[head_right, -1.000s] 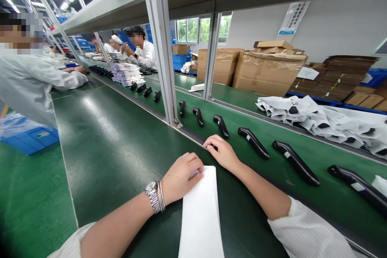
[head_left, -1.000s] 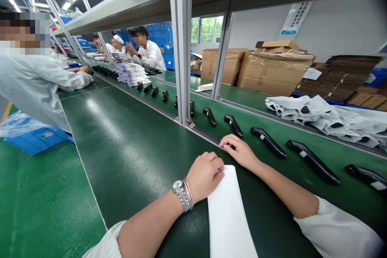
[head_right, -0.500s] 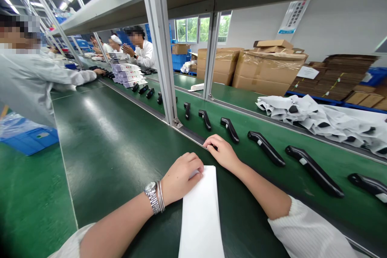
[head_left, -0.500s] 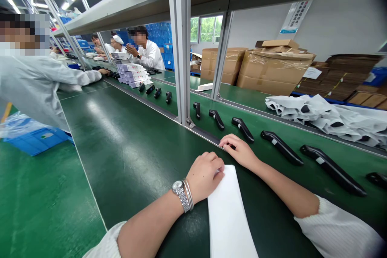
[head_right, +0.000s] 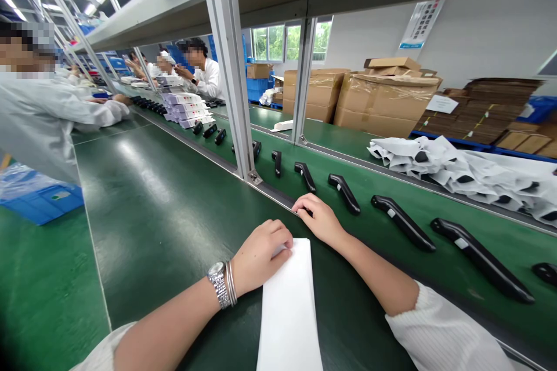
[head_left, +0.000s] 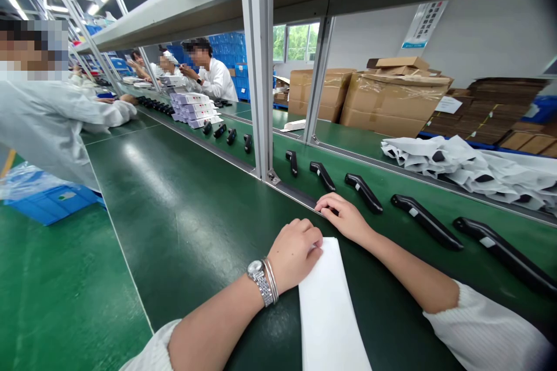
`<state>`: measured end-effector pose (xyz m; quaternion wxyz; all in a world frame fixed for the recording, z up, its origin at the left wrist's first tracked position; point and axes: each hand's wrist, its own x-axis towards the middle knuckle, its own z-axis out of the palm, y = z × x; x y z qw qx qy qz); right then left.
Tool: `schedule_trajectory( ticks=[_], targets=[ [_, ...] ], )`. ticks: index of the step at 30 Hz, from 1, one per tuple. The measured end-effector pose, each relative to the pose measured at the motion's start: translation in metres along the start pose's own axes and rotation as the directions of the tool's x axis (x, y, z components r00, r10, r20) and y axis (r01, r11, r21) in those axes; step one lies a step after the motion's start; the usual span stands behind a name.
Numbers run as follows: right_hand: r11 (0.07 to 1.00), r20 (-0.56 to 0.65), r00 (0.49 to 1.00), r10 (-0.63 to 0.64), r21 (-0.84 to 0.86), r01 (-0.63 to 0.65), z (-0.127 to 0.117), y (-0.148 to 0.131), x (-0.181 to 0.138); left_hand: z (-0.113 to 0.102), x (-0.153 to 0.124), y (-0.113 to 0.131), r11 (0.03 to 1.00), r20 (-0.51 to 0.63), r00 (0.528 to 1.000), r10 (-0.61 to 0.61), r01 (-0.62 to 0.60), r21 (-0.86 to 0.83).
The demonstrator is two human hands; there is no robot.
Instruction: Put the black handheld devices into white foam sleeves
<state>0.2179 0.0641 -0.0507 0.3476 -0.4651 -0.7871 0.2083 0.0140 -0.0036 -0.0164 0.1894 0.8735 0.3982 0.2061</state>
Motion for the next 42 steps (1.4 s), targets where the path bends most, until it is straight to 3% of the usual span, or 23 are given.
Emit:
schedule_trajectory(
  ticks=[16,21,25,27,29,31,33,37,40,42],
  targets=[
    [1.0,-0.006,1.0,-0.013,-0.017,0.013,0.001,0.003,0.0,0.001,0.0,-0.001,1.0,-0.007,1.0,0.006,-0.006,0.002],
    [0.997,-0.04,0.996,-0.078,-0.018,0.077,-0.006,-0.008,-0.002,0.0,0.002,0.002,1.0,-0.007,1.0,0.021,-0.022,-0.009],
    [0.953,-0.158,0.977,-0.143,-0.289,0.093,-0.054,-0.007,-0.006,-0.006,0.007,0.003,1.0,-0.042,0.999,-0.014,0.014,-0.017],
    [0.88,-0.272,0.96,-0.069,-0.469,-0.07,-0.093,0.006,-0.017,-0.011,0.01,0.001,0.996,-0.076,0.993,-0.086,0.087,0.006],
    [0.763,-0.397,0.915,0.078,-0.567,-0.311,-0.132,0.024,-0.039,-0.016,0.013,-0.001,0.981,-0.052,0.981,-0.185,0.187,0.044],
    [0.644,-0.478,0.852,0.213,-0.587,-0.49,-0.161,0.045,-0.069,-0.019,0.014,-0.004,0.961,0.043,0.963,-0.264,0.26,0.093],
    [0.585,-0.511,0.807,0.296,-0.571,-0.576,-0.177,0.063,-0.101,-0.019,0.016,-0.008,0.955,0.11,0.951,-0.288,0.277,0.108],
    [0.576,-0.573,0.743,0.345,-0.496,-0.65,-0.191,0.081,-0.139,-0.012,0.02,-0.016,0.964,0.141,0.953,-0.267,0.264,0.042],
    [0.637,-0.656,0.695,0.295,-0.407,-0.655,-0.199,0.071,-0.134,-0.014,0.019,-0.017,0.964,0.093,0.959,-0.267,0.267,0.016],
    [0.747,-0.72,0.643,0.261,-0.272,-0.607,-0.2,0.055,-0.117,-0.019,0.016,-0.014,0.961,0.051,0.959,-0.278,0.278,-0.002]
  ],
)
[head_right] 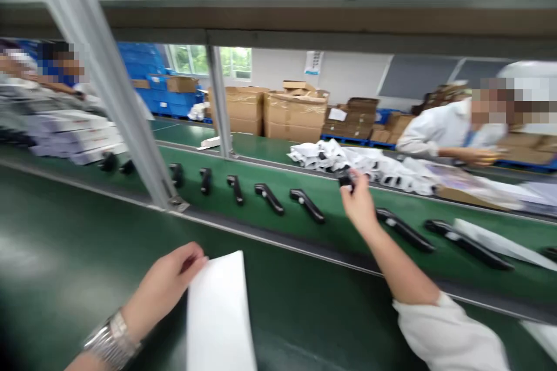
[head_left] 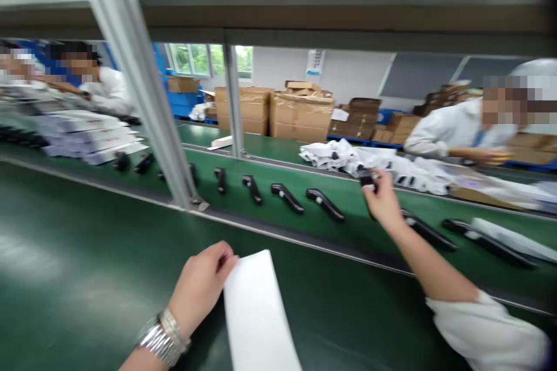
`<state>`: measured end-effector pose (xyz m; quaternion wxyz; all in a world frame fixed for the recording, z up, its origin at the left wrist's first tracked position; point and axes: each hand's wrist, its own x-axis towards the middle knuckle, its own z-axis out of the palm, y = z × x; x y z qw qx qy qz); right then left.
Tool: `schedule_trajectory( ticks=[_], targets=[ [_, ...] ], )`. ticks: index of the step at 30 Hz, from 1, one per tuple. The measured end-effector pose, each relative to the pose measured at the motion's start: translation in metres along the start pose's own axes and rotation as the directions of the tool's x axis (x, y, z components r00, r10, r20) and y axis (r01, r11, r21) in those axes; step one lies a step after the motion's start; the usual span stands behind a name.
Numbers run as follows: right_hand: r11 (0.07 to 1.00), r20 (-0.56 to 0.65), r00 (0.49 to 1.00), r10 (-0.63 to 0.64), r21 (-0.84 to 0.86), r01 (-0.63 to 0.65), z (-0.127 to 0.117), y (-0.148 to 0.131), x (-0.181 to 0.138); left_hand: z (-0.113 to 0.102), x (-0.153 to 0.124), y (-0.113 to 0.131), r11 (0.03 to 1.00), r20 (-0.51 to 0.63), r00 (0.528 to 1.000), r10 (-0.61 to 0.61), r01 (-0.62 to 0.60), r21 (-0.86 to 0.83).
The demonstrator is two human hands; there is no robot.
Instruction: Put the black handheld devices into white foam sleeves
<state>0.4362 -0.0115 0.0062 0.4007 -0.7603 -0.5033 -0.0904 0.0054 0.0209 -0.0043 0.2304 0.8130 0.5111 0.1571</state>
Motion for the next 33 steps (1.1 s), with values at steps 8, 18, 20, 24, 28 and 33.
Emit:
schedule_trajectory(
  ticks=[8,18,20,24,28,33],
  targets=[
    [0.383,0.309,0.951,0.014,0.877,-0.291,0.026,-0.139,-0.038,-0.007,-0.009,0.004,0.999,-0.019,0.999,0.034,-0.034,0.012],
    [0.245,0.406,0.907,-0.113,0.896,-0.37,0.086,-0.211,-0.072,-0.012,-0.012,0.017,0.953,-0.138,0.946,0.292,-0.3,-0.039],
    [0.284,0.486,0.858,-0.169,0.857,-0.43,0.088,-0.212,-0.079,-0.012,-0.013,0.021,0.944,-0.19,0.937,0.294,-0.316,-0.097],
    [0.406,0.581,0.76,-0.292,0.794,-0.452,0.083,-0.213,-0.098,-0.01,-0.017,0.026,0.908,-0.282,0.922,0.267,-0.339,-0.248],
    [0.465,0.654,0.647,-0.391,0.748,-0.474,0.076,-0.222,-0.124,-0.012,-0.018,0.023,0.893,-0.435,0.881,0.186,-0.336,-0.298],
    [0.288,0.804,0.347,-0.483,0.52,-0.804,0.065,-0.229,-0.129,-0.017,-0.011,0.007,0.9,-0.388,0.919,0.065,-0.222,-0.375]
  ],
)
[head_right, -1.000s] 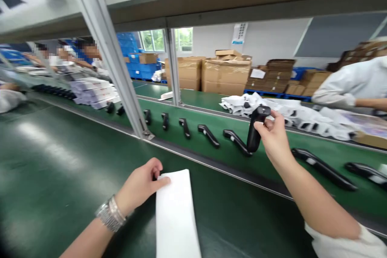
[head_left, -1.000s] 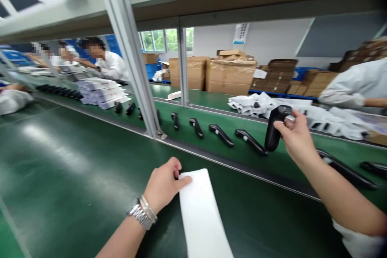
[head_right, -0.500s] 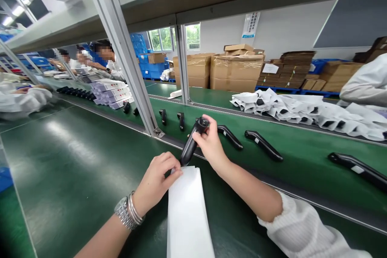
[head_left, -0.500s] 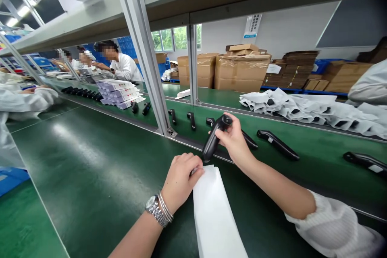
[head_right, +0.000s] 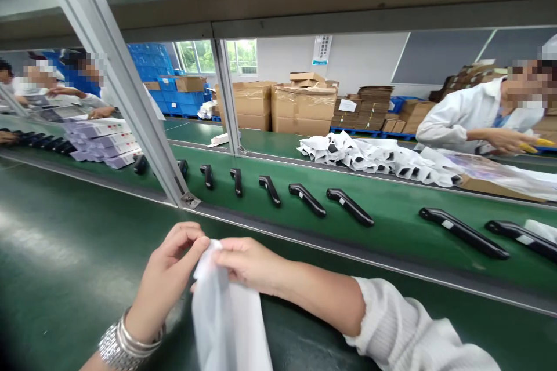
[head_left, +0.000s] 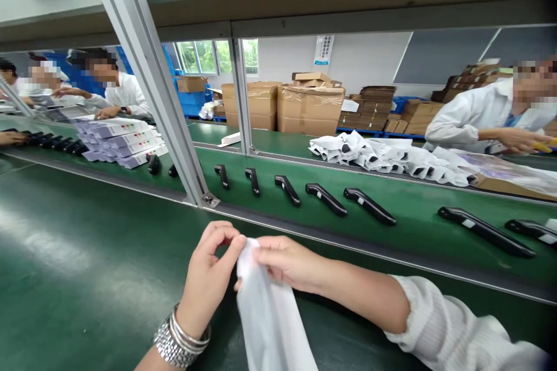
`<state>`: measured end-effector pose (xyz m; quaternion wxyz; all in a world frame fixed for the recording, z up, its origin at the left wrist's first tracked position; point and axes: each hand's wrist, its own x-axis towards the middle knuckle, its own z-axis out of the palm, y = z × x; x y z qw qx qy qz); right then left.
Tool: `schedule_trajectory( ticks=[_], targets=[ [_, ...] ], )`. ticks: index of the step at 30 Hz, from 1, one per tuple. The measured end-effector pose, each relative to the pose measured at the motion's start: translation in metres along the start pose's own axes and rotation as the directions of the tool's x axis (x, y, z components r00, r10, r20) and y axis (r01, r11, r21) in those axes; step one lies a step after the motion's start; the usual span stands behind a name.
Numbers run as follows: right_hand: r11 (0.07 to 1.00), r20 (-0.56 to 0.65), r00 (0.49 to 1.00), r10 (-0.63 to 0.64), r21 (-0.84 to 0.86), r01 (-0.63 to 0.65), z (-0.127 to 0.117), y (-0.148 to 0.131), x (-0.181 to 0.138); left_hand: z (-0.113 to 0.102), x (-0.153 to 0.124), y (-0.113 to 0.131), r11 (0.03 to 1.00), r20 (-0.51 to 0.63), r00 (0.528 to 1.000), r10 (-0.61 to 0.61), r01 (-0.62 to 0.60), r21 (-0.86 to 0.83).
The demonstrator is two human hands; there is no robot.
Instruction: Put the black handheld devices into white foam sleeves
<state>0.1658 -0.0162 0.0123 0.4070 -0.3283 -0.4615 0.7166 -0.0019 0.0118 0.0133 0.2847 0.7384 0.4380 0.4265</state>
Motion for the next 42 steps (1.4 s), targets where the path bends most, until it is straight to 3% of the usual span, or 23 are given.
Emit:
schedule_trajectory(
  ticks=[2,3,4,5,6,7,10,11,13,16,17,18,20,21,23,24,26,28,32,35,38,42],
  targets=[
    [0.992,-0.208,0.97,-0.126,-0.01,0.126,-0.024,-0.02,-0.013,0.0,0.003,-0.004,0.995,0.072,0.996,-0.044,0.037,0.095],
    [0.972,-0.346,0.909,-0.232,-0.125,0.2,-0.044,-0.033,-0.024,0.001,0.005,-0.006,0.985,0.104,0.992,-0.071,0.053,0.165],
    [0.924,-0.465,0.811,-0.356,-0.307,0.229,-0.068,-0.048,-0.036,0.002,0.006,-0.007,0.969,0.137,0.985,-0.108,0.073,0.237],
    [0.835,-0.541,0.686,-0.486,-0.52,0.181,-0.095,-0.062,-0.05,0.003,0.006,-0.008,0.949,0.17,0.974,-0.149,0.092,0.302],
    [0.691,-0.558,0.556,-0.616,-0.722,0.039,-0.124,-0.075,-0.064,0.004,0.006,-0.009,0.929,0.204,0.961,-0.188,0.106,0.354],
    [0.487,-0.515,0.452,-0.728,-0.853,-0.187,-0.151,-0.086,-0.077,0.006,0.006,-0.01,0.913,0.236,0.947,-0.218,0.112,0.392],
    [0.327,-0.482,0.359,-0.799,-0.85,-0.413,-0.214,-0.096,-0.106,0.008,0.003,-0.012,0.907,0.322,0.92,-0.222,0.073,0.415],
    [0.205,-0.428,0.386,-0.817,-0.842,-0.5,-0.226,-0.092,-0.11,0.009,0.002,-0.012,0.914,0.341,0.919,-0.199,0.049,0.402],
    [0.069,-0.386,0.473,-0.792,-0.826,-0.559,-0.237,-0.076,-0.108,0.011,0.0,-0.011,0.926,0.358,0.922,-0.144,-0.002,0.377],
    [0.029,-0.441,0.661,-0.607,-0.843,-0.537,-0.235,-0.045,-0.088,0.013,0.0,-0.009,0.92,0.347,0.936,-0.066,-0.077,0.384],
    [0.039,-0.464,0.698,-0.546,-0.846,-0.532,-0.233,-0.037,-0.079,0.014,0.001,-0.008,0.914,0.342,0.939,-0.043,-0.101,0.393],
    [0.074,-0.486,0.709,-0.511,-0.847,-0.527,-0.232,-0.031,-0.07,0.014,0.001,-0.006,0.91,0.34,0.94,-0.022,-0.122,0.397],
    [0.241,-0.532,0.66,-0.53,-0.841,-0.484,-0.226,-0.027,-0.053,0.015,0.002,-0.003,0.914,0.348,0.937,0.013,-0.153,0.376],
    [0.379,-0.56,0.615,-0.555,-0.828,-0.412,-0.22,-0.027,-0.046,0.015,0.002,-0.002,0.921,0.357,0.933,0.033,-0.167,0.351],
    [0.656,-0.605,0.557,-0.569,-0.742,-0.136,-0.201,-0.033,-0.035,0.015,0.001,0.0,0.932,0.371,0.925,0.081,-0.202,0.3],
    [0.744,-0.607,0.561,-0.563,-0.667,0.025,-0.186,-0.036,-0.03,0.015,0.0,0.001,0.932,0.37,0.923,0.107,-0.222,0.285],
    [0.823,-0.551,0.634,-0.543,-0.501,0.268,-0.149,-0.041,-0.022,0.015,-0.001,0.002,0.926,0.358,0.921,0.155,-0.262,0.272],
    [0.855,-0.49,0.707,-0.51,-0.374,0.358,-0.111,-0.041,-0.014,0.015,-0.003,0.003,0.924,0.338,0.923,0.184,-0.279,0.26],
    [0.893,-0.399,0.801,-0.447,-0.253,0.372,-0.057,-0.025,0.002,0.016,-0.005,0.007,0.947,0.289,0.938,0.191,-0.254,0.198],
    [0.914,-0.322,0.867,-0.38,-0.273,0.3,-0.042,-0.009,0.006,0.016,-0.008,0.012,0.968,0.25,0.95,0.185,-0.22,0.121],
    [0.911,-0.211,0.928,-0.306,-0.348,0.221,-0.031,0.005,0.001,0.017,-0.009,0.015,0.982,0.137,0.975,0.177,-0.184,0.042],
    [0.982,0.038,0.999,-0.034,-0.187,0.04,-0.013,0.013,-0.008,0.017,-0.007,0.013,0.998,-0.013,0.998,0.069,-0.069,-0.01]
  ],
)
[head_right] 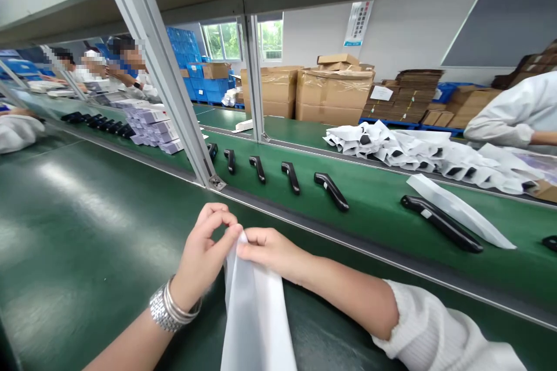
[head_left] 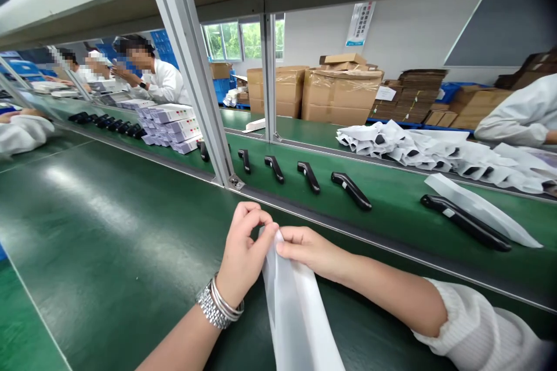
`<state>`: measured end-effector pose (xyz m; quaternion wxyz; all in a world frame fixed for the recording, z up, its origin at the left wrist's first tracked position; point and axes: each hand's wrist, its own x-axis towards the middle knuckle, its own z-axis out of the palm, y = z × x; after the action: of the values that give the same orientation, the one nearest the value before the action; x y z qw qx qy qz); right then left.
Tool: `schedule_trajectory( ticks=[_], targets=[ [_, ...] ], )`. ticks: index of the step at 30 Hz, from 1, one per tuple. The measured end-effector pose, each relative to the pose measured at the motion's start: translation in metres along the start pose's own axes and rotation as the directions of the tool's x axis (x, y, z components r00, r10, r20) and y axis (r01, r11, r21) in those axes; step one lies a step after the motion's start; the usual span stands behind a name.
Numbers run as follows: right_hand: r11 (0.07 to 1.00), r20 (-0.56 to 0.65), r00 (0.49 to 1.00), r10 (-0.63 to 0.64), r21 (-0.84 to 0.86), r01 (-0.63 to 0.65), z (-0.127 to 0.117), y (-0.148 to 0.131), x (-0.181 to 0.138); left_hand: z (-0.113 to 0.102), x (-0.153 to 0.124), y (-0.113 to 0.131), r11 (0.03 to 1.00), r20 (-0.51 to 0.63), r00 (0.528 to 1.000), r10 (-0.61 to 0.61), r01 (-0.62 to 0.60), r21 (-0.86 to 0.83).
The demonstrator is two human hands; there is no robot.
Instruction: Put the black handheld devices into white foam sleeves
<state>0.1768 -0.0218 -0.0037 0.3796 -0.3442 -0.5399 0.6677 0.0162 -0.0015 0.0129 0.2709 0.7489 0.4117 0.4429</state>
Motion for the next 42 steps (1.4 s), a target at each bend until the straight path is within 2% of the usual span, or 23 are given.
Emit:
schedule_trajectory(
  ticks=[1,2,4,5,7,8,9,10,11,12,13,14,15,17,18,21,24,26,29,31,35,39,42],
  targets=[
    [0.996,0.028,0.999,0.036,0.075,-0.038,0.001,-0.003,-0.001,-0.001,0.001,-0.002,0.999,-0.001,0.999,-0.032,0.032,0.002],
    [0.99,0.002,0.999,0.045,0.133,-0.045,-0.001,-0.009,-0.003,-0.002,0.003,-0.004,0.998,0.008,0.998,-0.06,0.06,0.019],
    [0.99,-0.213,0.977,-0.01,0.138,0.041,-0.017,-0.025,-0.007,-0.007,0.006,-0.009,0.989,0.048,0.993,-0.109,0.103,0.11],
    [0.994,-0.358,0.931,-0.071,0.057,0.097,-0.033,-0.035,-0.01,-0.01,0.007,-0.011,0.977,0.075,0.988,-0.137,0.122,0.176],
    [0.96,-0.581,0.771,-0.26,-0.24,0.143,-0.074,-0.054,-0.018,-0.015,0.008,-0.015,0.94,0.15,0.967,-0.208,0.155,0.304],
    [0.9,-0.639,0.671,-0.375,-0.425,0.098,-0.097,-0.061,-0.024,-0.018,0.008,-0.017,0.922,0.194,0.951,-0.241,0.162,0.351],
    [0.786,-0.644,0.58,-0.499,-0.618,-0.01,-0.121,-0.066,-0.029,-0.019,0.008,-0.017,0.909,0.238,0.934,-0.265,0.16,0.384],
    [0.619,-0.615,0.524,-0.59,-0.761,-0.195,-0.143,-0.068,-0.033,-0.02,0.007,-0.018,0.902,0.282,0.918,-0.279,0.15,0.404],
    [0.445,-0.577,0.513,-0.636,-0.817,-0.368,-0.161,-0.068,-0.035,-0.02,0.006,-0.018,0.9,0.323,0.903,-0.282,0.133,0.415],
    [0.313,-0.54,0.53,-0.654,-0.831,-0.46,-0.176,-0.065,-0.036,-0.019,0.005,-0.018,0.902,0.355,0.893,-0.277,0.113,0.418],
    [0.241,-0.515,0.551,-0.657,-0.835,-0.494,-0.185,-0.059,-0.034,-0.018,0.004,-0.017,0.905,0.375,0.889,-0.264,0.094,0.415],
    [0.206,-0.502,0.588,-0.635,-0.843,-0.497,-0.19,-0.053,-0.03,-0.017,0.003,-0.017,0.909,0.382,0.891,-0.247,0.077,0.409],
    [0.21,-0.501,0.627,-0.596,-0.852,-0.48,-0.191,-0.045,-0.023,-0.015,0.003,-0.017,0.913,0.38,0.897,-0.227,0.06,0.404],
    [0.291,-0.546,0.687,-0.48,-0.837,-0.463,-0.184,-0.031,-0.003,-0.013,0.003,-0.016,0.918,0.366,0.913,-0.178,0.021,0.396],
    [0.364,-0.589,0.695,-0.412,-0.806,-0.467,-0.179,-0.025,0.008,-0.012,0.003,-0.016,0.92,0.362,0.919,-0.153,-0.002,0.392],
    [0.584,-0.699,0.658,-0.281,-0.668,-0.461,-0.168,-0.012,0.037,-0.01,0.003,-0.015,0.928,0.377,0.922,-0.086,-0.064,0.368],
    [0.699,-0.71,0.665,-0.229,-0.596,-0.395,-0.158,-0.008,0.048,-0.009,0.003,-0.014,0.944,0.388,0.921,-0.031,-0.101,0.315],
    [0.797,-0.668,0.714,-0.21,-0.54,-0.271,-0.143,-0.008,0.046,-0.008,0.003,-0.015,0.949,0.38,0.925,0.011,-0.129,0.287],
    [0.954,-0.521,0.823,-0.226,-0.291,0.078,-0.108,-0.013,0.035,-0.007,0.003,-0.016,0.942,0.355,0.932,0.076,-0.184,0.282],
    [0.968,-0.445,0.86,-0.248,-0.095,0.231,-0.083,-0.017,0.029,-0.006,0.003,-0.016,0.94,0.329,0.938,0.11,-0.205,0.271],
    [0.958,-0.376,0.887,-0.268,-0.007,0.286,-0.047,-0.015,0.024,-0.005,0.001,-0.01,0.967,0.267,0.954,0.133,-0.185,0.178],
    [0.967,-0.292,0.921,-0.256,-0.073,0.246,-0.029,0.0,0.021,-0.005,-0.003,-0.004,0.987,0.176,0.974,0.141,-0.153,0.054],
    [0.992,-0.103,0.987,-0.124,-0.04,0.12,-0.013,0.008,0.015,-0.005,-0.004,-0.003,0.995,0.025,0.995,0.097,-0.097,0.008]
  ],
)
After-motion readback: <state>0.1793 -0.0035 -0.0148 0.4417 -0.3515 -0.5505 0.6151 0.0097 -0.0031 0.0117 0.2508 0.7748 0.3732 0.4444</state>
